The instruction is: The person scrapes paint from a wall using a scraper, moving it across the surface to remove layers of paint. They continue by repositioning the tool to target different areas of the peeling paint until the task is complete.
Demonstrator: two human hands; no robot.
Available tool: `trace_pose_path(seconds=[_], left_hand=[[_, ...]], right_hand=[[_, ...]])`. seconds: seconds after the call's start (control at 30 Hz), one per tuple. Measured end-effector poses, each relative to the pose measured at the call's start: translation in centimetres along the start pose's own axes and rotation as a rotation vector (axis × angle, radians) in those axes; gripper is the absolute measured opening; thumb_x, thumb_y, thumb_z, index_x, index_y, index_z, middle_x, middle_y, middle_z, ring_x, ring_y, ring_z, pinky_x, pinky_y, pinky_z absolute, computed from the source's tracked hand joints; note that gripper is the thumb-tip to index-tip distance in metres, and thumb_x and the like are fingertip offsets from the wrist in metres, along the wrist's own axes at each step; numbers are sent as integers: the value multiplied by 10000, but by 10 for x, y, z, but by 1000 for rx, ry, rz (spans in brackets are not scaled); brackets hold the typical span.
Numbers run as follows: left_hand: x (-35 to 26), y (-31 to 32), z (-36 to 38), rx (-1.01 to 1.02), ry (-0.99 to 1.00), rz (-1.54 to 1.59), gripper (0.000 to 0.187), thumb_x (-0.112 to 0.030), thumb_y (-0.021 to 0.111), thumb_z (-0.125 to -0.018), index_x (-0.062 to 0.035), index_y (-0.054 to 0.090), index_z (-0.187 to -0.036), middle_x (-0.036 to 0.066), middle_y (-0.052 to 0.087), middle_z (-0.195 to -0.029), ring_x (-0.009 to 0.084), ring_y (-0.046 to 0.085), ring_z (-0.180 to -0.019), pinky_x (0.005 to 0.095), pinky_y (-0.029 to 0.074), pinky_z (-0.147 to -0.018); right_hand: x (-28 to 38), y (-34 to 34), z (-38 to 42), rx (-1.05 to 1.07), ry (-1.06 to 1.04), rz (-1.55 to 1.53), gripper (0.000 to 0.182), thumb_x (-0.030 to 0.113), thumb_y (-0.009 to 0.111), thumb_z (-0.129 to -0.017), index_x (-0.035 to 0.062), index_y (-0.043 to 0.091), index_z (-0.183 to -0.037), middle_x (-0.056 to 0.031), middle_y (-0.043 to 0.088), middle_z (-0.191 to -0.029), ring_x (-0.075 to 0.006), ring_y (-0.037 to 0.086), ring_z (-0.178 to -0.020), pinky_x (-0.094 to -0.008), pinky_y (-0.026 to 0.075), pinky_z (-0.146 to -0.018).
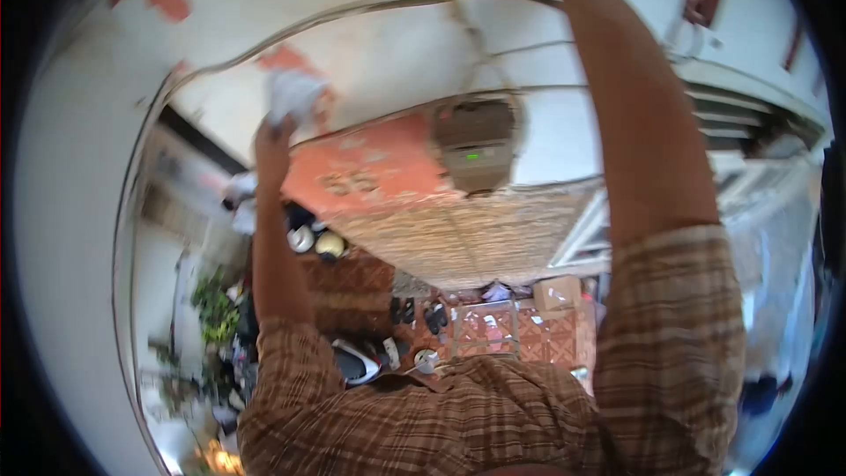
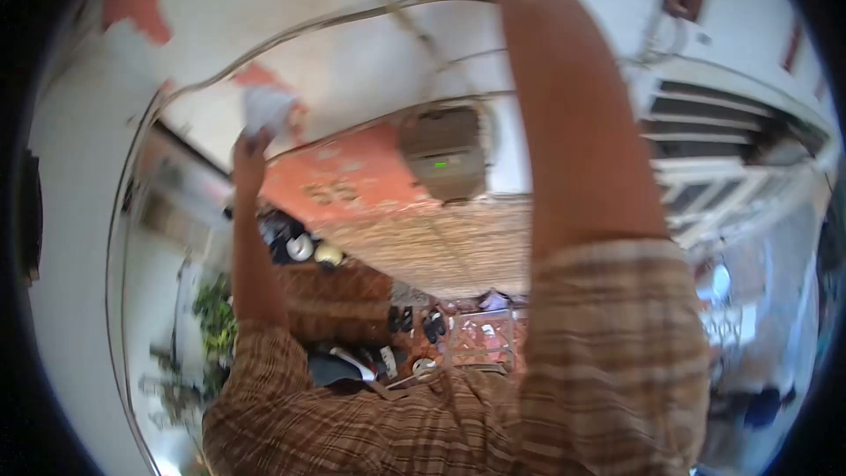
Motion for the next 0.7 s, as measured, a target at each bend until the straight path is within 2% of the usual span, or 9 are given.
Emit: trace_pose_path(seconds=[0.03, 0.1, 0.2, 0.3, 0.33, 0.47, 0.57, 0.7], left_hand=[[-24, -3, -7, 50, 0, -178, 410, -407, 620, -977, -3, 631, -909, 102, 639, -675, 260, 607, -600, 433, 471, -604], [-53, -15, -13, 64, -33, -433, 487, -520, 611, -947, -41, 675, -1015, 149, 693, -742, 338, 690, -693, 458, 512, -650], [-61, -40, -17, 170, -90, -752, 554, -593, 604, -917, -65, 676, -1070, 158, 719, -784, 381, 709, -782, 464, 547, -689], [-75, -39, -24, 75, 100, -733, 567, -625, 571, -921, -77, 657, -1041, 138, 714, -751, 365, 713, -752, 472, 564, -696], [-92, -31, -26, 105, 157, -774, 547, -619, 560, -929, -84, 638, -1009, 127, 712, -734, 362, 710, -720, 480, 562, -680], [-99, -43, -32, 212, 160, -916, 532, -612, 560, -930, -92, 641, -1007, 134, 703, -714, 356, 710, -704, 482, 558, -661], [-86, -52, -38, 204, 139, -936, 590, -634, 559, -927, -47, 619, -907, 139, 696, -703, 361, 705, -710, 477, 550, -674], [-82, -42, -31, 248, 50, -917, 555, -614, 548, -938, -65, 630, -967, 161, 704, -740, 368, 716, -763, 503, 555, -709]], right_hand=[[4, -4, 0, -16, -8, -19, 433, 185, 592, -855, 12, 531, -1247, -223, 481, -1394, -369, 431, -1314, -525, 314, -1108], [5, -7, -2, 16, 8, -33, 439, 181, 580, -860, 26, 516, -1266, -212, 475, -1407, -373, 427, -1321, -516, 308, -1118], [6, -5, -3, 22, 36, 31, 428, 188, 570, -868, 25, 525, -1262, -204, 476, -1413, -366, 423, -1332, -510, 312, -1120], [6, -8, 0, 26, 40, 22, 436, 202, 571, -872, 25, 528, -1268, -204, 473, -1421, -359, 422, -1337, -501, 316, -1122], [6, -10, -1, 40, 42, 19, 435, 204, 569, -875, 25, 527, -1269, -204, 472, -1422, -359, 423, -1338, -500, 315, -1124], [9, -8, -1, 25, 37, 62, 420, 201, 563, -884, 20, 528, -1262, -205, 486, -1410, -358, 433, -1332, -499, 312, -1129], [2, -6, -4, 16, 36, 81, 426, 202, 561, -885, 19, 522, -1268, -205, 482, -1413, -355, 432, -1335, -500, 310, -1130], [8, -7, -1, 53, 27, 83, 442, 206, 560, -884, 18, 513, -1281, -208, 467, -1430, -355, 421, -1347, -505, 306, -1133]])
Point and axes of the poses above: each hand's wrist, its own z-axis away from the middle knuckle, its own y-axis out of the palm, x = y × z, the point moved 9 cm from there along -z, towards the middle knuckle
